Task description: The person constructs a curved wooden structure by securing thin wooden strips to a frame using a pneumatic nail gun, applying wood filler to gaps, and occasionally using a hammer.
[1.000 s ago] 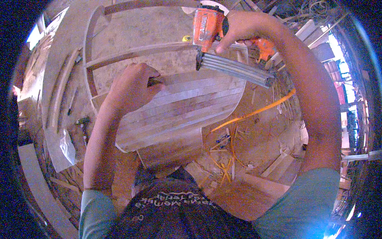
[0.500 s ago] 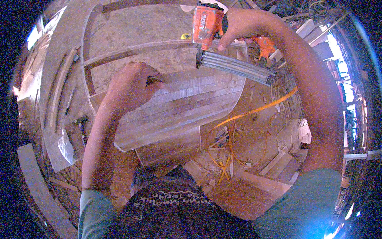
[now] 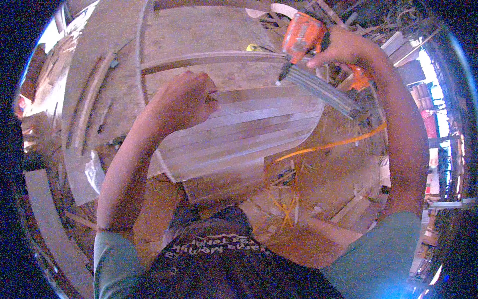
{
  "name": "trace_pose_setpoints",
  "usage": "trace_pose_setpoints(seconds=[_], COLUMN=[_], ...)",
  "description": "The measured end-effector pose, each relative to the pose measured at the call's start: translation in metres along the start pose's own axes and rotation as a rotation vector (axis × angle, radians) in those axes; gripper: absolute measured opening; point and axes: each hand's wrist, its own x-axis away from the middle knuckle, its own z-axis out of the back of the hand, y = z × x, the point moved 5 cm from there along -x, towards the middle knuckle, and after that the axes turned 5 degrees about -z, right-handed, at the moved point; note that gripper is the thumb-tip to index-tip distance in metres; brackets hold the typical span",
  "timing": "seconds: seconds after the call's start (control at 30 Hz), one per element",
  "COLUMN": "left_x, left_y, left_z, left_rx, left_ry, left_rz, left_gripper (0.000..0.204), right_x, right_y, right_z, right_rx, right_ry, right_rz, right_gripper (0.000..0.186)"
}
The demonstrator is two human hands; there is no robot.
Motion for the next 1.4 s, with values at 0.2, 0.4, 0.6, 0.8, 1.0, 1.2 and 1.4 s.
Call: trace_pose_setpoints(seconds=[0.2, 0.4, 0.6, 0.8, 1.0, 1.2, 1.4], left_x=[0.012, 0.001, -0.004, 0.003, 0.039, 0.091, 0.095], left_y=[-0.024, -0.035, -0.041, -0.026, -0.03, -0.063, -0.088], left_z=[0.009, 0.004, 0.001, 0.018, 0.092, 0.121, 0.104], left_rx=[0.012, 0.162, 0.129, -0.046, -0.001, -0.291, -0.186], left_ry=[-0.055, -0.026, -0.141, -0.131, 0.061, 0.176, 0.11], left_rz=[-0.115, -0.213, -0.215, -0.417, -0.21, -0.36, -0.517], left_gripper=[0.021, 0.021, 0.028, 0.041, 0.033, 0.035, 0.047], right_x=[0.037, 0.096, 0.155, 0.212, 0.268, 0.299, 0.313], right_y=[-0.01, -0.018, -0.006, 0.011, 0.029, 0.022, -0.034], right_z=[-0.007, -0.019, -0.027, -0.055, -0.127, -0.244, -0.32], right_rx=[-0.097, -0.236, -0.241, -0.332, -0.462, -0.765, -1.114], right_ry=[0.135, 0.167, 0.204, 0.267, 0.327, 0.314, 0.206], right_rz=[-0.085, -0.187, -0.215, -0.185, -0.205, -0.29, -0.481], right_gripper=[0.055, 0.051, 0.072, 0.067, 0.047, 0.038, 0.035])
